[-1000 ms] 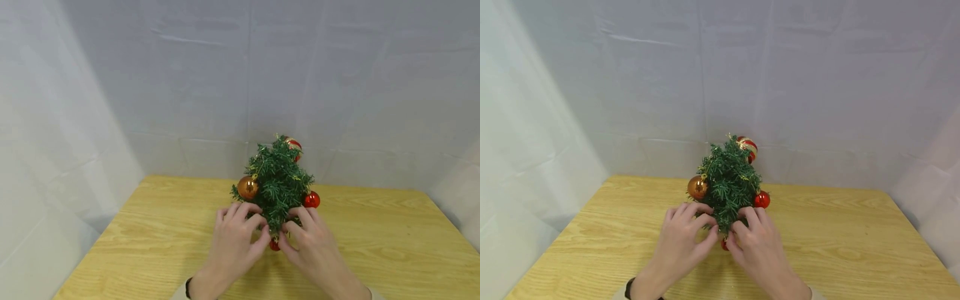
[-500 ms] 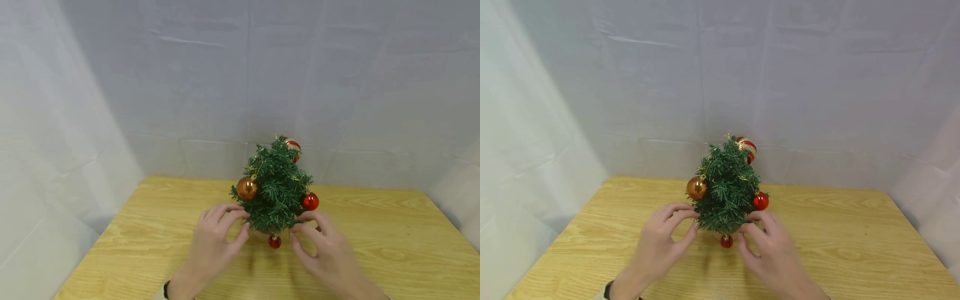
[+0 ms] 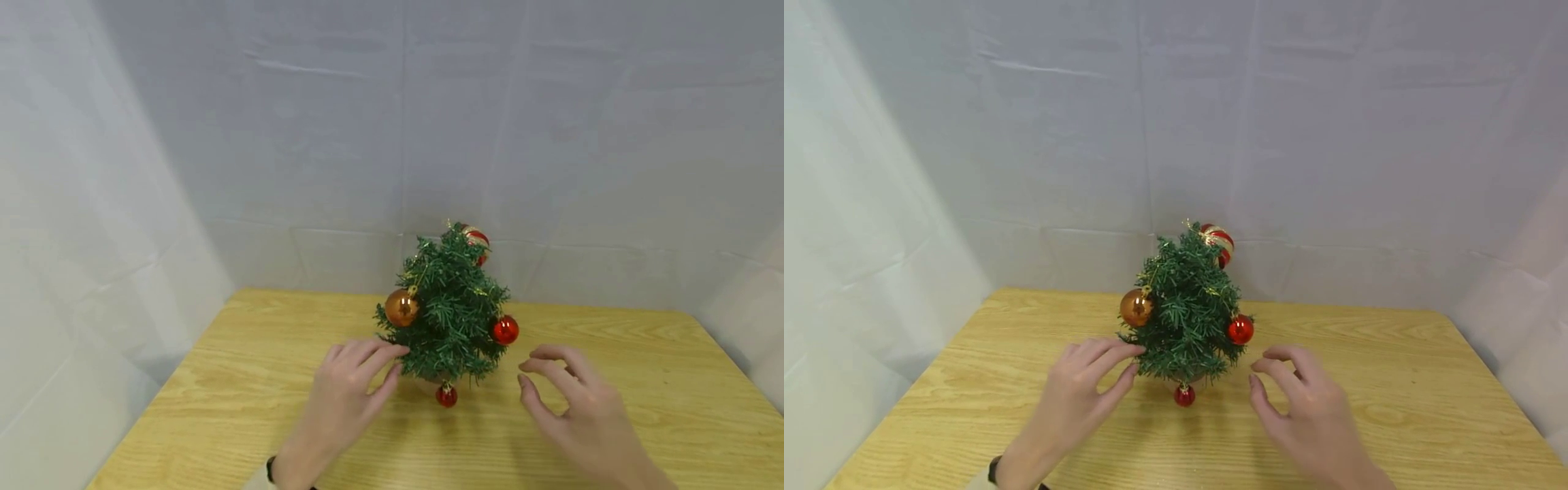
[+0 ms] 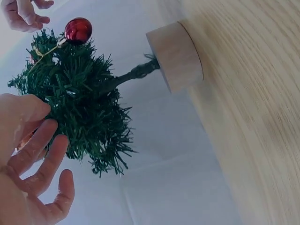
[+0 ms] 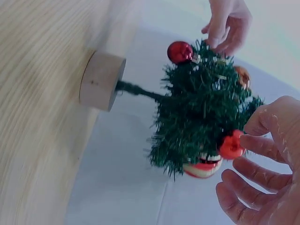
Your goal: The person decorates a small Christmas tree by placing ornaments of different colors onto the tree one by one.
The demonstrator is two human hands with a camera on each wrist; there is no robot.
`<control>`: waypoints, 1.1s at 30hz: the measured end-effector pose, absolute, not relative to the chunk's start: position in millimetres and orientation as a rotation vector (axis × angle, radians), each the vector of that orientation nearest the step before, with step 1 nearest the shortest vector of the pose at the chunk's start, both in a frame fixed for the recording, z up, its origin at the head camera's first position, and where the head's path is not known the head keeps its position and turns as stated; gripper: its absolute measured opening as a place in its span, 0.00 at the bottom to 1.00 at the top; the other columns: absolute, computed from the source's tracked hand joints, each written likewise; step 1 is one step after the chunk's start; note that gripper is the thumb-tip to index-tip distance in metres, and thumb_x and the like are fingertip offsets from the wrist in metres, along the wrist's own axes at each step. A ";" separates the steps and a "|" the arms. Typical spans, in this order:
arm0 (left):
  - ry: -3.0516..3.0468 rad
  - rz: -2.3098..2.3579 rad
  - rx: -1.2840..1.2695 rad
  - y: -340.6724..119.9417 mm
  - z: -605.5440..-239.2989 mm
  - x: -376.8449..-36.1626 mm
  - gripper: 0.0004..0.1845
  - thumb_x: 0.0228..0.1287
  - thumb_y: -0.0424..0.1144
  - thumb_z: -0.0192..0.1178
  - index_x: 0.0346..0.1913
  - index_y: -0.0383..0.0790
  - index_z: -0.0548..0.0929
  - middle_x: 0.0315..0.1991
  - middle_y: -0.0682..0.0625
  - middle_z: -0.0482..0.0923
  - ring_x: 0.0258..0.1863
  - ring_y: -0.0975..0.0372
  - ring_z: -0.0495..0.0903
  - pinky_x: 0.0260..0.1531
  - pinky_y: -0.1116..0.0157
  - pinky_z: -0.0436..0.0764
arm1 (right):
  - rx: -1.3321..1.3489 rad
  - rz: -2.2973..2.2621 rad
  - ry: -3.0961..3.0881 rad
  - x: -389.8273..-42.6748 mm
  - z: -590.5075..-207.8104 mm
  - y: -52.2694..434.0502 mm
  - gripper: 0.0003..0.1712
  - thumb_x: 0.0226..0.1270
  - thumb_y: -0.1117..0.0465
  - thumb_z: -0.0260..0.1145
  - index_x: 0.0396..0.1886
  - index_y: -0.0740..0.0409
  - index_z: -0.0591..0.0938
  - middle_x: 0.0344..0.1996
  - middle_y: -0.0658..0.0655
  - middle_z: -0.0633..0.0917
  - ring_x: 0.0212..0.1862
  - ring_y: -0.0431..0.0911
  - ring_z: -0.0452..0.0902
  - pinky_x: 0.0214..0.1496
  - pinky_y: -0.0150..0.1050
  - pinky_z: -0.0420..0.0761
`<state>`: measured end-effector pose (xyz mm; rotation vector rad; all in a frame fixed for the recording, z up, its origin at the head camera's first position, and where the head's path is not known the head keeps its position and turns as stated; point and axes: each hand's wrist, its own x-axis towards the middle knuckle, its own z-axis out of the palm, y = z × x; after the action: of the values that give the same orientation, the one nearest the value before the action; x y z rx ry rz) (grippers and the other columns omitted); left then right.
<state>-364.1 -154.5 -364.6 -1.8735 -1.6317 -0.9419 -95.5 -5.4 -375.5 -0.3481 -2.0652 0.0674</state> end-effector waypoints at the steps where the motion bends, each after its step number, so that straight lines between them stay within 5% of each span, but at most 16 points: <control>1: -1.612 -0.948 -1.875 -153.4 -365.2 -363.5 0.14 0.56 0.35 0.74 0.46 0.49 0.89 0.41 0.57 0.88 0.40 0.64 0.85 0.40 0.65 0.82 | -0.364 0.068 -2.063 -93.6 -375.1 -4.2 0.17 0.74 0.48 0.59 0.36 0.52 0.88 0.41 0.51 0.84 0.37 0.43 0.79 0.36 0.24 0.76; 4: -1.551 -0.962 -1.870 -149.7 -367.0 -361.3 0.13 0.54 0.34 0.75 0.44 0.48 0.90 0.39 0.57 0.88 0.37 0.64 0.85 0.38 0.65 0.81 | -0.428 0.070 -2.077 -86.9 -373.8 0.0 0.27 0.77 0.41 0.51 0.35 0.54 0.87 0.40 0.51 0.84 0.38 0.41 0.78 0.33 0.23 0.74; 8: -1.511 -0.975 -1.857 -146.0 -369.3 -357.1 0.12 0.53 0.33 0.75 0.41 0.48 0.90 0.37 0.57 0.88 0.35 0.65 0.85 0.36 0.66 0.80 | -0.478 0.072 -2.096 -77.7 -374.8 7.7 0.29 0.77 0.40 0.51 0.34 0.55 0.87 0.39 0.51 0.83 0.40 0.41 0.77 0.33 0.24 0.73; 15: -1.483 -0.957 -1.825 -139.8 -370.8 -347.9 0.11 0.53 0.34 0.75 0.41 0.49 0.90 0.36 0.58 0.88 0.34 0.66 0.85 0.34 0.67 0.78 | -0.516 0.032 -2.060 -66.0 -380.9 22.1 0.05 0.59 0.61 0.68 0.34 0.54 0.88 0.38 0.51 0.85 0.40 0.43 0.78 0.36 0.26 0.75; 18: -1.469 -0.952 -1.808 -136.3 -371.2 -343.7 0.10 0.54 0.35 0.75 0.40 0.49 0.91 0.36 0.58 0.88 0.33 0.66 0.85 0.33 0.68 0.78 | -0.534 0.019 -2.051 -62.7 -381.7 26.4 0.09 0.51 0.67 0.71 0.34 0.54 0.88 0.37 0.51 0.85 0.38 0.43 0.78 0.37 0.26 0.76; 33: -1.460 -0.908 -1.786 -130.4 -371.1 -338.3 0.10 0.54 0.36 0.75 0.40 0.50 0.91 0.35 0.58 0.88 0.32 0.67 0.84 0.33 0.69 0.78 | -0.686 -0.043 -2.036 -55.0 -386.1 19.5 0.13 0.46 0.69 0.76 0.34 0.54 0.88 0.38 0.53 0.86 0.37 0.46 0.79 0.31 0.25 0.75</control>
<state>-338.3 -130.4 -371.1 -1.7865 -1.4599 -0.9080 -55.0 19.5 -386.1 -0.6858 -2.0360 -0.0430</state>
